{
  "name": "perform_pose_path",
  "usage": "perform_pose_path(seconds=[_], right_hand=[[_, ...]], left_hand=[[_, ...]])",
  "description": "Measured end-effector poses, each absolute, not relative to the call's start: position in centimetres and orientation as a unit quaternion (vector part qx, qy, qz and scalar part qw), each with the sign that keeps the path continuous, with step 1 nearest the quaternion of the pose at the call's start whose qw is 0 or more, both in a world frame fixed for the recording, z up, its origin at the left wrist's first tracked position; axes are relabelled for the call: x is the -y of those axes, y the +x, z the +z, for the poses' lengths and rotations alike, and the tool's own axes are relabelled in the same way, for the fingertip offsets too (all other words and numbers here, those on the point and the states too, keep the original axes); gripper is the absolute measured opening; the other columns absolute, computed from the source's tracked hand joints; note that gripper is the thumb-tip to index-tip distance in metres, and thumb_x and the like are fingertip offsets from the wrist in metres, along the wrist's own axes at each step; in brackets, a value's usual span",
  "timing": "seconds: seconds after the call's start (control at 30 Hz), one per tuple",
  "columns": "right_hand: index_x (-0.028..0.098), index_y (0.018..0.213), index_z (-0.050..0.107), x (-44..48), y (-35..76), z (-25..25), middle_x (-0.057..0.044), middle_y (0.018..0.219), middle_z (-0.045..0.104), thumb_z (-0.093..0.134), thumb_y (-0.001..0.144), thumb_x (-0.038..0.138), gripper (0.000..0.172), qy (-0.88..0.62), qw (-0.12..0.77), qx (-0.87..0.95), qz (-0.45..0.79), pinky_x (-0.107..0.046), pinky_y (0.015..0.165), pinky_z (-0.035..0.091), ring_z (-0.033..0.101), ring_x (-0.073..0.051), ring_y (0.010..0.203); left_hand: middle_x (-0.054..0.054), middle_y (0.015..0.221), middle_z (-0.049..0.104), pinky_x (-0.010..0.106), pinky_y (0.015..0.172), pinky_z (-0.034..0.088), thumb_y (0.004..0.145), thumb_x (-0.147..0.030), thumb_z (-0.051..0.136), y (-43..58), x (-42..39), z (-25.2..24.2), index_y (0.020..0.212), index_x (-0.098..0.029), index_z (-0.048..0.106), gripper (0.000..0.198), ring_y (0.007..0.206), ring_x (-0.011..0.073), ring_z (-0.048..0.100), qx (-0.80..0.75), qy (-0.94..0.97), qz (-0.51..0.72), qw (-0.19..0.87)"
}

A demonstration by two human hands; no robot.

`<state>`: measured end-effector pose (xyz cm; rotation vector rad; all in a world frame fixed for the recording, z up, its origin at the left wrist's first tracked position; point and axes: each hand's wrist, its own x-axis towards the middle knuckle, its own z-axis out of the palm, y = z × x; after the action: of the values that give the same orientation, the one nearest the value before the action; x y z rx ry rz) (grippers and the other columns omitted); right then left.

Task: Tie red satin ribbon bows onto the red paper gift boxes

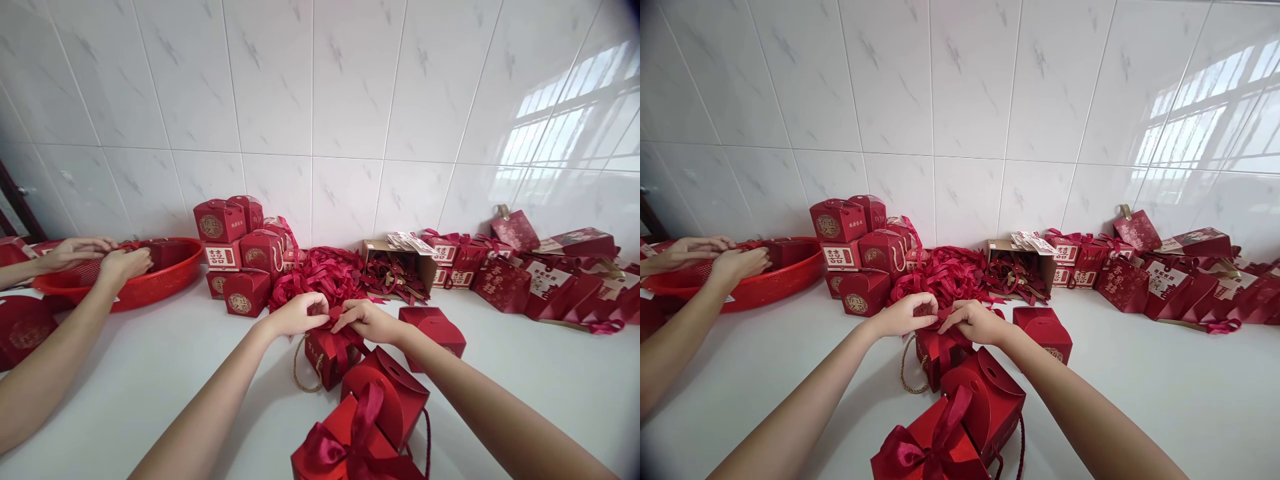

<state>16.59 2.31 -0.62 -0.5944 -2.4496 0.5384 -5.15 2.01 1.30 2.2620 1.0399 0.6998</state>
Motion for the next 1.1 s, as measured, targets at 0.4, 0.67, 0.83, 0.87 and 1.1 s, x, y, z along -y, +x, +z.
perform_pose_path(seconds=[0.4, 0.67, 0.83, 0.87, 1.1], right_hand=[[0.026, 0.087, 0.076, -2.2, 16.6, -1.1, -0.003, 0.079, 0.052, 0.039, 0.076, -0.004, 0.049, -0.256, 0.299, 0.895, 0.209, -0.026, 0.068, 0.042, 0.053, -0.013, 0.071], [0.021, 0.078, 0.071, -1.8, 16.6, -0.7, -0.002, 0.077, 0.058, 0.044, 0.081, 0.006, 0.032, -0.243, 0.318, 0.876, 0.271, -0.027, 0.073, 0.043, 0.056, -0.013, 0.074], [0.021, 0.093, 0.052, -2.2, 16.6, -1.3, 0.0, 0.078, 0.059, 0.05, 0.088, 0.03, 0.01, -0.269, 0.358, 0.828, 0.338, -0.025, 0.061, 0.043, 0.054, -0.012, 0.066], [0.021, 0.092, 0.049, -2.3, 16.6, -1.5, 0.001, 0.075, 0.057, 0.052, 0.087, 0.035, 0.015, -0.274, 0.362, 0.819, 0.351, -0.024, 0.056, 0.042, 0.052, -0.011, 0.061], [0.019, 0.08, 0.05, -2.9, 16.6, -1.6, 0.005, 0.059, 0.048, 0.06, 0.08, 0.048, 0.03, -0.293, 0.37, 0.794, 0.384, -0.022, 0.048, 0.035, 0.044, -0.009, 0.05]], left_hand=[[0.006, 0.118, 0.051, 0.035, 0.092, 0.038, 0.077, -0.039, 0.061, -4.9, -1.4, 1.4, 0.079, -0.022, 0.06, 0.017, 0.11, 0.0243, 0.044, -0.386, 0.844, 0.238, 0.285], [0.003, 0.09, 0.059, 0.031, 0.085, 0.04, 0.075, -0.047, 0.061, -4.7, -1.6, 1.5, 0.069, -0.02, 0.061, 0.027, 0.094, 0.0213, 0.051, -0.368, 0.833, 0.261, 0.321], [-0.001, 0.072, 0.054, 0.026, 0.065, 0.041, 0.078, -0.049, 0.056, -3.5, -1.5, 0.5, 0.074, -0.018, 0.057, 0.031, 0.068, 0.0147, 0.051, -0.375, 0.798, 0.294, 0.368], [-0.003, 0.069, 0.052, 0.025, 0.062, 0.04, 0.079, -0.05, 0.055, -3.3, -1.5, 0.3, 0.073, -0.018, 0.056, 0.032, 0.065, 0.0137, 0.049, -0.38, 0.791, 0.302, 0.372], [-0.005, 0.059, 0.04, 0.023, 0.057, 0.033, 0.076, -0.046, 0.058, -2.9, -1.9, -0.1, 0.059, -0.019, 0.039, 0.038, 0.057, 0.0107, 0.039, -0.41, 0.759, 0.357, 0.36]])
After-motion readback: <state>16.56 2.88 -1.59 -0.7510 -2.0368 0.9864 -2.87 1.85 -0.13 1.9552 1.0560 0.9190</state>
